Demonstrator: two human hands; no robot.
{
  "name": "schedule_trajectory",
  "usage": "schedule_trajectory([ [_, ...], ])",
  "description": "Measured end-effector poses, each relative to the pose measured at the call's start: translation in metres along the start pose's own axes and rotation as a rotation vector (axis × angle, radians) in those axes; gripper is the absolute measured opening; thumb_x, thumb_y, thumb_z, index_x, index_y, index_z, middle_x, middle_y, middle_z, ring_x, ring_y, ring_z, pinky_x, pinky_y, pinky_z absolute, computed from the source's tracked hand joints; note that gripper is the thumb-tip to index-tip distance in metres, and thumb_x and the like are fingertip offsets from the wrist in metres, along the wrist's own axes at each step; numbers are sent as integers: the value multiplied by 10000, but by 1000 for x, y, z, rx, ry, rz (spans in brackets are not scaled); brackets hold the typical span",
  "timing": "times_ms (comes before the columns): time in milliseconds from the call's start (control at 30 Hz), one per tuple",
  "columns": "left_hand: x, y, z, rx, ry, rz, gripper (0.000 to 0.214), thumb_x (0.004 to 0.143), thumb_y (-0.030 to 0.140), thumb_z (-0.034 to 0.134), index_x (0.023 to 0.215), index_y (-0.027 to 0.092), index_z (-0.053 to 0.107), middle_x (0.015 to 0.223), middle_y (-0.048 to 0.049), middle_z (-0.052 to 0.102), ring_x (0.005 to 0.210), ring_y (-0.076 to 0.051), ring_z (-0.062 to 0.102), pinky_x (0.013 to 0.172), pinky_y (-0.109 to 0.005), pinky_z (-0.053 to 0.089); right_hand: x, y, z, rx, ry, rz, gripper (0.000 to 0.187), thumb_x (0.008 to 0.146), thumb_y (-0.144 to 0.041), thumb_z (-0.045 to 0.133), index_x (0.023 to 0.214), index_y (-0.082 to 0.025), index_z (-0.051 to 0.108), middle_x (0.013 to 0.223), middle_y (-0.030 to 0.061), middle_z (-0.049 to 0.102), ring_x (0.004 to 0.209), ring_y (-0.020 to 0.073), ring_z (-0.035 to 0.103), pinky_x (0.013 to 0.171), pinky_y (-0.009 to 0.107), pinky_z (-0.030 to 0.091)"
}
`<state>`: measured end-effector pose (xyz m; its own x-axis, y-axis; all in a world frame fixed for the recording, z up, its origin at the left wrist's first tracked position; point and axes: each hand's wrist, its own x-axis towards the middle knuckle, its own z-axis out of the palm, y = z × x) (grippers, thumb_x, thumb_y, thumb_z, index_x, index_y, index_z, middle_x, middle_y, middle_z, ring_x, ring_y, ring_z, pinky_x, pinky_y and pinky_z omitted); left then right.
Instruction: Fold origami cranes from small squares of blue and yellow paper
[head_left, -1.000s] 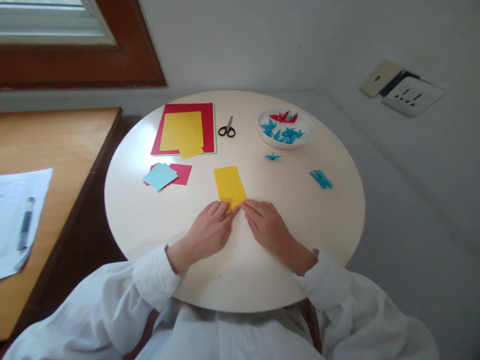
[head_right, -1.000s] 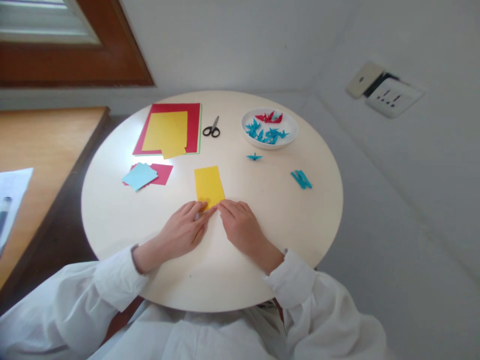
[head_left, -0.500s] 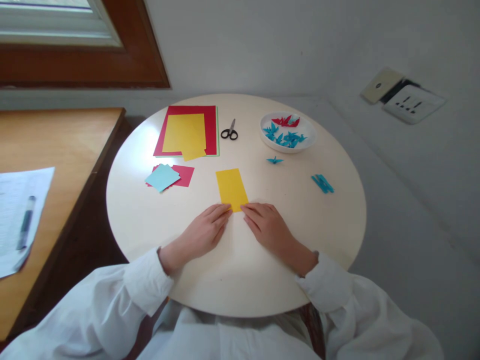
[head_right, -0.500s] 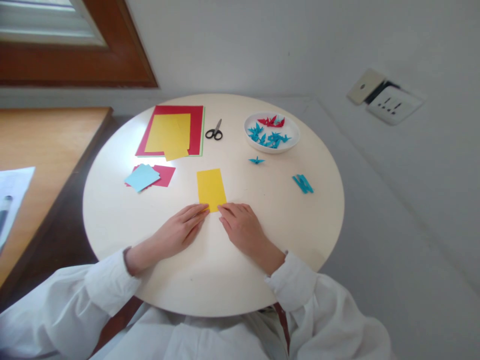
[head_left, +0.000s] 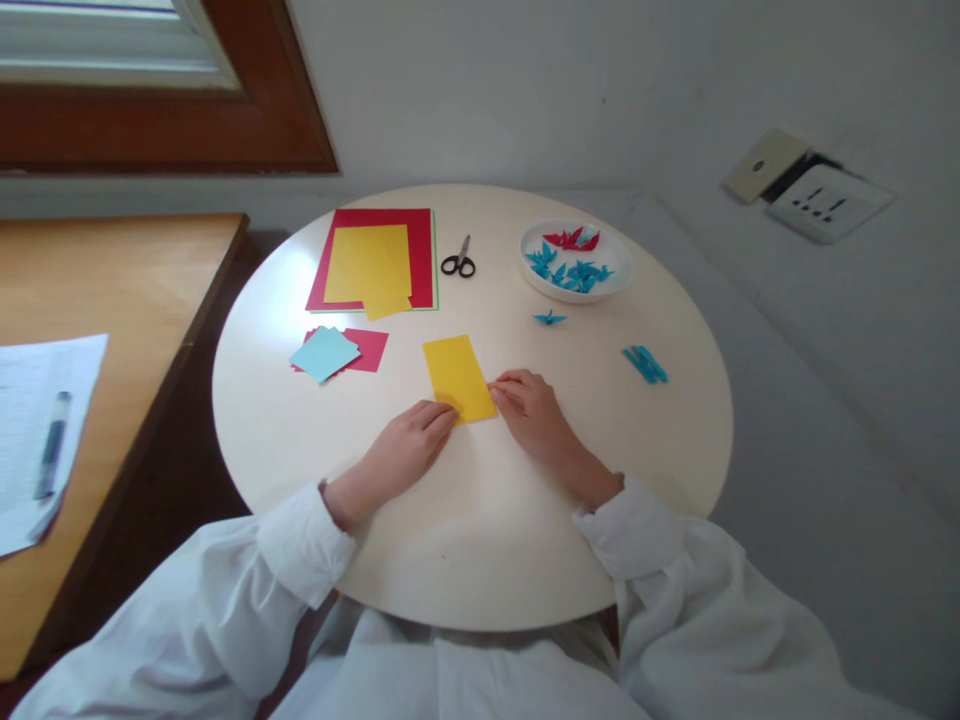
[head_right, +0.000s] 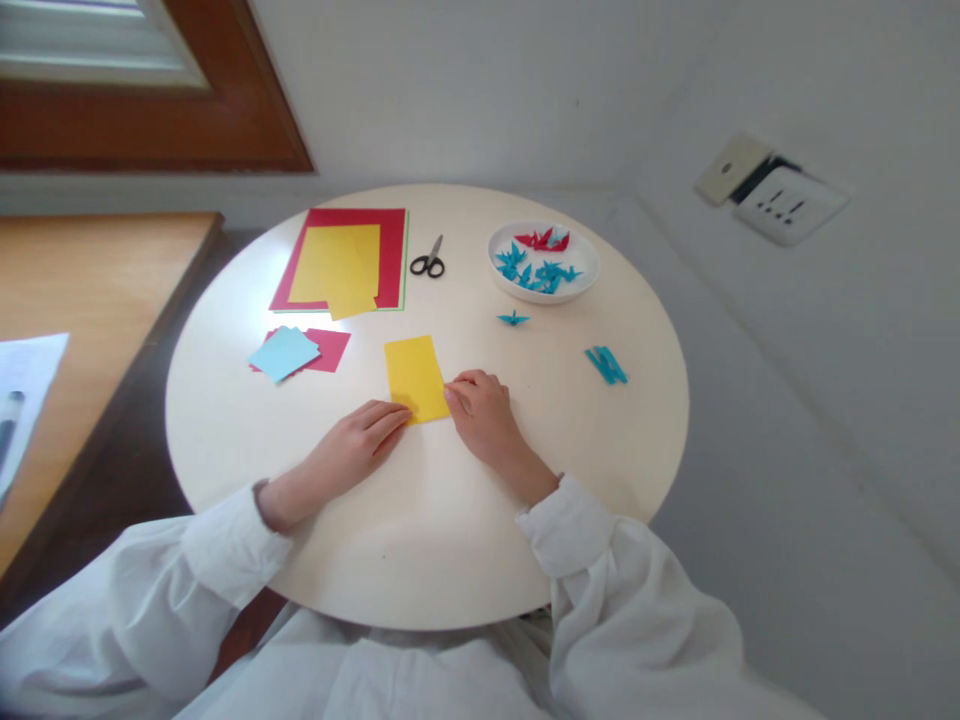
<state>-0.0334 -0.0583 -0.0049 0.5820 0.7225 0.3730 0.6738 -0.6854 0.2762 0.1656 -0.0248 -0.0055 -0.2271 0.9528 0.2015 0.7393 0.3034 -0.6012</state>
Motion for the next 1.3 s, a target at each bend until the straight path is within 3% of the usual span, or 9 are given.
schedule_trajectory([
  [233, -2, -1, 1, -2, 49, -16, 176, 905, 168, 425, 930, 130, 594, 922, -110, 669, 814, -192, 639, 717, -328, 558, 5, -8, -9, 188, -55, 166, 235, 835, -203, 467, 932, -170, 678, 970, 74, 708, 870, 181, 638, 786, 298, 473],
  [367, -4, -2, 3, -30, 82, -61, 183, 904, 181, 426, 951, 132, 595, 935, -110, 677, 837, -194, 646, 739, -332, 561, 5, -11, -10, 188, -90, 204, 242, 825, -215, 478, 974, -174, 665, 992, 70, 708, 878, 176, 639, 773, 284, 469],
  [500, -5, -1, 3, -56, 82, -102, 205, 905, 186, 411, 978, 142, 598, 965, -109, 676, 870, -198, 651, 768, -343, 560, 5, -17, -15, 97, -158, 235, 250, 839, -248, 461, 962, -173, 665, 852, 64, 718, 750, 180, 640, 673, 288, 465],
  [633, -4, 0, 1, -72, 92, -142, 190, 898, 175, 421, 962, 140, 596, 958, -102, 679, 838, -184, 655, 755, -315, 558, 2, -21, -18, 65, -171, 216, 224, 838, -244, 466, 882, -186, 677, 796, 58, 714, 699, 179, 634, 638, 295, 462],
  [833, -5, -1, 2, -47, 95, -86, 172, 893, 157, 430, 950, 133, 591, 933, -103, 679, 822, -183, 653, 735, -306, 559, -3, -13, -4, 351, -78, 226, 237, 723, -181, 604, 955, -172, 656, 785, 44, 705, 685, 146, 642, 657, 280, 512],
  [1033, -8, -2, 2, 21, 34, -21, 191, 896, 135, 411, 986, 115, 578, 958, -119, 666, 860, -202, 646, 744, -328, 563, -9, -8, 2, 469, -67, 212, 337, 686, -150, 622, 1023, -153, 641, 778, 31, 674, 701, 138, 631, 665, 274, 521],
  [1300, -8, 0, 3, 20, 34, 5, 208, 903, 136, 384, 970, 118, 580, 1001, -116, 637, 917, -203, 622, 801, -346, 558, -8, -11, -3, 243, -130, 138, 459, 683, -100, 616, 1136, -174, 607, 749, 2, 675, 660, 125, 610, 680, 277, 496],
])
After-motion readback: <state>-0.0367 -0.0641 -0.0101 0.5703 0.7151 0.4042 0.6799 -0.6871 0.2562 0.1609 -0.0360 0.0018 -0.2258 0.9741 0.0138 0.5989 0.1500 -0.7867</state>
